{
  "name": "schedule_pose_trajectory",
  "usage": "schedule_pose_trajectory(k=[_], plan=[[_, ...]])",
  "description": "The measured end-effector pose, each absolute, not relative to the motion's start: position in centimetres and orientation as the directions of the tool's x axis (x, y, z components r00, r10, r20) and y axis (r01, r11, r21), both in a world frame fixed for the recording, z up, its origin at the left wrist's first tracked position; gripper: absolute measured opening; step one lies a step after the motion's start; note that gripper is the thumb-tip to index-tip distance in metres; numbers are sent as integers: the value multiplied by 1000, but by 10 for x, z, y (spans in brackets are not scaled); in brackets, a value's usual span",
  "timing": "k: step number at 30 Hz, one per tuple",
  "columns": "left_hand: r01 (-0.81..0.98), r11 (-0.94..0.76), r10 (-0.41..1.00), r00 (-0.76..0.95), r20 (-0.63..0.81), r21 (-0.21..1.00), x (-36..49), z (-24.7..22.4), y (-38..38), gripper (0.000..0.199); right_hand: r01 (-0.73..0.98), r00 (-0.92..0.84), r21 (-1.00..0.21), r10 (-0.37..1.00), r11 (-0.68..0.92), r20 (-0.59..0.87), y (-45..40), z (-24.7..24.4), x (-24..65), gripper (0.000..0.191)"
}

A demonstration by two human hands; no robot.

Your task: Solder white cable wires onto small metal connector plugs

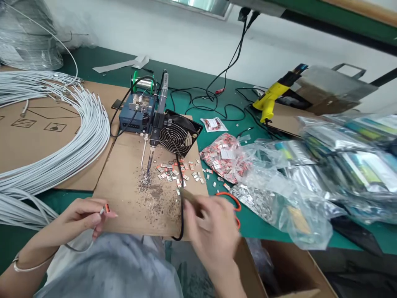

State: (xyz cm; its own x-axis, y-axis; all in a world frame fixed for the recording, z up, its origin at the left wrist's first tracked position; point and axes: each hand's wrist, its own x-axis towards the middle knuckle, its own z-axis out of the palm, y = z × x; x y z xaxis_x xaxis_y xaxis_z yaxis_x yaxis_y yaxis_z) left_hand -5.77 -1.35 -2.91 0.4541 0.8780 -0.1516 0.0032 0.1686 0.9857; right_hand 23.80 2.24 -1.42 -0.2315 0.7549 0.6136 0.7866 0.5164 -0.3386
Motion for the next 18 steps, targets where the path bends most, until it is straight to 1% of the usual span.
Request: schedule_pose_trajectory(k=[1,3,5,7,9,11,14,18], plan=[[-4,158,876,462,-138,987,-58,-30,-13,27,758,-322,-296,727,582,607,30,-12,217,19],[-14,144,874,471,-121,989,-59,-32,-14,25,715,-423,-242,681,656,598,44,-7,187,18],[-6,143,873,471,-123,990,-60,-32,-15,28,707,-471,-197,660,679,584,54,-3,172,13],[17,133,876,466,-125,991,-61,-32,-16,33,724,-510,-125,648,679,565,58,-3,167,7],[29,123,872,473,-122,992,-62,-33,-17,32,745,-530,-66,649,664,546,57,-5,168,4],[9,108,869,485,-99,994,-63,-34,-17,28,753,-530,-66,662,655,531,55,-7,170,4],[-31,84,870,490,-58,996,-64,-36,-16,26,749,-503,-113,672,652,543,53,-8,171,5],[-73,39,874,485,1,997,-63,-39,-14,25,740,-490,-138,669,658,559,56,-7,171,5]])
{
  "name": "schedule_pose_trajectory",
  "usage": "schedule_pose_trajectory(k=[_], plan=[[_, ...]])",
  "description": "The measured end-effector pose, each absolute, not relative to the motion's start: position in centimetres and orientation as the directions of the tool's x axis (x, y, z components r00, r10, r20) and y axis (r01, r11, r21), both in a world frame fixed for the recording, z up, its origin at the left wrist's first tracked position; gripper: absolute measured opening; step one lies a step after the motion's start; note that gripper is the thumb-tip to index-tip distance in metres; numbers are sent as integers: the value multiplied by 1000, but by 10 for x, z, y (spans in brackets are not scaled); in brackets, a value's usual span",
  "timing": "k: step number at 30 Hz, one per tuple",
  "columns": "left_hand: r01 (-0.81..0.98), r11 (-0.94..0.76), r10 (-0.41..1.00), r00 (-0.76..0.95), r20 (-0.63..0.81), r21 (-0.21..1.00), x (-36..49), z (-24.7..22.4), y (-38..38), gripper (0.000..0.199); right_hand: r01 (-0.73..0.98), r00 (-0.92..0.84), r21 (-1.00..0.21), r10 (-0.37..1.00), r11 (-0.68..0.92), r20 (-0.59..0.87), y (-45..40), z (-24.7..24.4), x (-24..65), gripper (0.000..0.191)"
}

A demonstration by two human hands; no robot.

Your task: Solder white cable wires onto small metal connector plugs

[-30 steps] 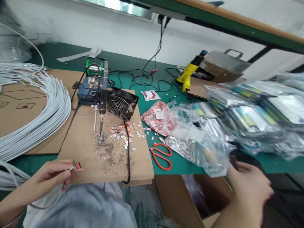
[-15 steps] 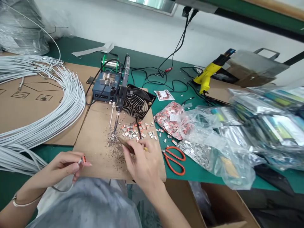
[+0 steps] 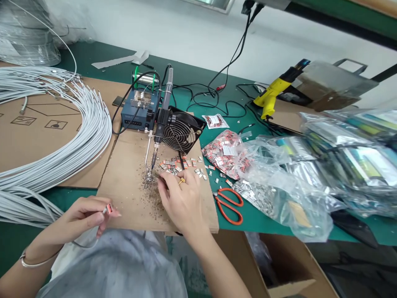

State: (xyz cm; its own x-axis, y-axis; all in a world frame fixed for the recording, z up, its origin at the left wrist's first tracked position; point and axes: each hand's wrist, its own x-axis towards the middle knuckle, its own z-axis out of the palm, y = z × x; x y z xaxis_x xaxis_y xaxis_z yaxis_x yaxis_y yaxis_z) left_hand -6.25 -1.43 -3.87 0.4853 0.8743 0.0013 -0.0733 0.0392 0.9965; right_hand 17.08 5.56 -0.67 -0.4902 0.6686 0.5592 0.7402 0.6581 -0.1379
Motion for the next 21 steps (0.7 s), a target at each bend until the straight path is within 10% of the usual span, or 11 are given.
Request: schedule_pose_trajectory(k=[6,21], plan=[[-162,30,866,497,56,986,-62,-39,-15,24,715,-454,-233,691,659,562,57,-10,173,7],[-226,67,881,471,48,972,-62,-40,-18,32,743,-557,-21,636,668,534,57,-7,169,5]])
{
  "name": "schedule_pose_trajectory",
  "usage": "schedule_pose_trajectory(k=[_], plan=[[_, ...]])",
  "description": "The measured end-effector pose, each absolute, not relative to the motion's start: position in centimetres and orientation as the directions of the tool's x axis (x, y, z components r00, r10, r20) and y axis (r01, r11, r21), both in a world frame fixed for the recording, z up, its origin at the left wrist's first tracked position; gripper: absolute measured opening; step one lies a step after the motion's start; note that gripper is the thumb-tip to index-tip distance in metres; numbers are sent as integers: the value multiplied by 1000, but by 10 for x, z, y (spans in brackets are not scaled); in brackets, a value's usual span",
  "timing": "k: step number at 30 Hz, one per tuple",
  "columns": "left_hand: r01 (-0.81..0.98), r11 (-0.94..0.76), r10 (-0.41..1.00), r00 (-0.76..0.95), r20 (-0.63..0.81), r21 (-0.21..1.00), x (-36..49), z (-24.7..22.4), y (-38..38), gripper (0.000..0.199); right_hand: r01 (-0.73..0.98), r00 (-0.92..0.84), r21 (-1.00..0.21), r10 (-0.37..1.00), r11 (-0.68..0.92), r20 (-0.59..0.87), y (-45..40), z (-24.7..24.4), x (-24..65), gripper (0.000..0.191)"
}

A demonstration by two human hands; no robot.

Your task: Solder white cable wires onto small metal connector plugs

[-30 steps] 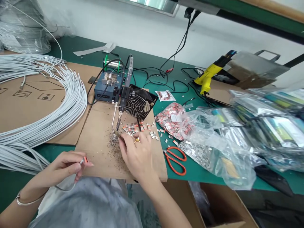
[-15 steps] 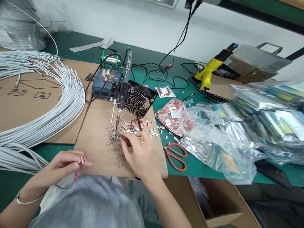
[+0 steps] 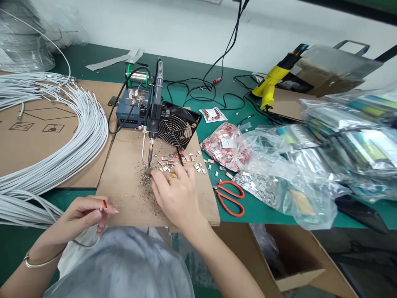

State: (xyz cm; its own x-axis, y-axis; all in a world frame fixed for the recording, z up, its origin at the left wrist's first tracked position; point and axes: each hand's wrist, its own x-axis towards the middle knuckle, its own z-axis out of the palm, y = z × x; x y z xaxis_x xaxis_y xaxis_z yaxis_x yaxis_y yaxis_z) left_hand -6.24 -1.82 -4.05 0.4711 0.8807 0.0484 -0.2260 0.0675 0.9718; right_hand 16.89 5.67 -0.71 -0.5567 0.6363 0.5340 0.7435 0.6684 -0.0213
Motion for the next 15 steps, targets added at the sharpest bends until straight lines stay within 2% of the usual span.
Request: schedule_pose_trajectory(k=[2,4,6,8,9,11,15], plan=[[-230,61,884,465,55,971,-62,-40,-18,32,738,-540,-80,658,670,525,55,-6,170,5],[-239,51,888,455,65,970,-61,-39,-18,31,753,-448,-227,733,618,512,54,-6,172,5],[-248,50,892,447,69,968,-60,-38,-17,30,728,-305,-473,853,496,424,59,-11,173,8],[-243,43,896,439,71,969,-59,-37,-17,29,595,-214,-737,948,319,237,67,-19,173,15],[-238,38,898,434,71,971,-59,-37,-17,29,508,-205,-829,967,235,149,72,-23,172,19],[-229,35,899,432,70,973,-59,-37,-16,29,367,-232,-922,972,122,36,81,-29,170,27],[-236,24,886,455,88,972,-61,-39,-17,31,289,-344,-955,938,65,-40,88,-31,167,31]])
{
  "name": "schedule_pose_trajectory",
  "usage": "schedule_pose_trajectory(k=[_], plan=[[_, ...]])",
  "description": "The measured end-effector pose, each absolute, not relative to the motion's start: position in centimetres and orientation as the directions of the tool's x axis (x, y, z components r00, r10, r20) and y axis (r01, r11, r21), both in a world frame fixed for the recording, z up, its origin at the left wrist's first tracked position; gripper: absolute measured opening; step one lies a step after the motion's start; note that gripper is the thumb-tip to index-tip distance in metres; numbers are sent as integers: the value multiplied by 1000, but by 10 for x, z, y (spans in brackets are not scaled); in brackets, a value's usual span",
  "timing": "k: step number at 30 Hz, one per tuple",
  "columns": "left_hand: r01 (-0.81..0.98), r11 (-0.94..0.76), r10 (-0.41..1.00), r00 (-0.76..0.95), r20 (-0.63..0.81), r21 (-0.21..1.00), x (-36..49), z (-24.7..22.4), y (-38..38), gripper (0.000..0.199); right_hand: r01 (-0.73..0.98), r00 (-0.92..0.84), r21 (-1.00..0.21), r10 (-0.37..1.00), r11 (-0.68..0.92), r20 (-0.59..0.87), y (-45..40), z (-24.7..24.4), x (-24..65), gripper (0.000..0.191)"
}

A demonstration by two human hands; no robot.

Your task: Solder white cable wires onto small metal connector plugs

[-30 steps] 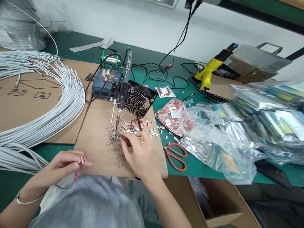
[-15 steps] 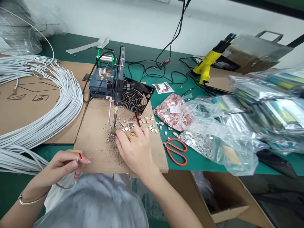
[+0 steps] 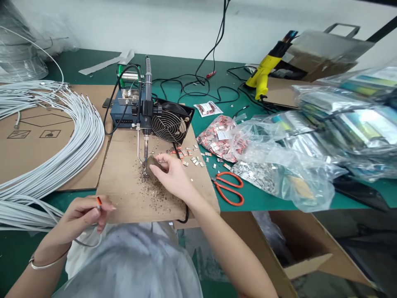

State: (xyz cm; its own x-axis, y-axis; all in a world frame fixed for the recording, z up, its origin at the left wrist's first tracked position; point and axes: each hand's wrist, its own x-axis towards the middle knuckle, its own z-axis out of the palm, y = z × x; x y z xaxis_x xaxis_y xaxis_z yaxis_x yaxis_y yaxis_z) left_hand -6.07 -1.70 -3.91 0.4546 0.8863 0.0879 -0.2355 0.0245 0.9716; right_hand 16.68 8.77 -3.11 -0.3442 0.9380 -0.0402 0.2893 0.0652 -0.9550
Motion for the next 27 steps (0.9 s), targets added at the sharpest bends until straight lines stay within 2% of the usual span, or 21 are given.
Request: schedule_pose_trajectory(k=[4,7,12,14,17,21,24,27], plan=[[-237,13,881,462,100,971,-62,-42,-18,31,328,-332,-941,943,77,-38,80,-30,171,27],[-250,27,884,457,94,968,-62,-43,-18,29,481,-282,-841,952,246,117,72,-28,175,20],[-284,36,887,451,100,958,-61,-42,-18,29,695,-305,-451,798,559,519,59,-19,171,10],[-293,46,889,448,95,955,-60,-42,-18,29,733,-367,-279,706,620,605,56,-17,166,8],[-300,61,895,438,81,952,-60,-41,-19,29,765,-469,-96,653,636,594,51,-15,161,8],[-309,70,894,441,78,948,-61,-42,-19,29,792,-472,-66,677,607,564,46,-10,156,10],[-301,57,890,447,88,952,-61,-43,-18,29,837,-454,9,684,548,571,44,-5,152,10],[-285,29,890,444,105,958,-61,-43,-19,30,847,-482,60,716,528,505,43,-2,148,10]])
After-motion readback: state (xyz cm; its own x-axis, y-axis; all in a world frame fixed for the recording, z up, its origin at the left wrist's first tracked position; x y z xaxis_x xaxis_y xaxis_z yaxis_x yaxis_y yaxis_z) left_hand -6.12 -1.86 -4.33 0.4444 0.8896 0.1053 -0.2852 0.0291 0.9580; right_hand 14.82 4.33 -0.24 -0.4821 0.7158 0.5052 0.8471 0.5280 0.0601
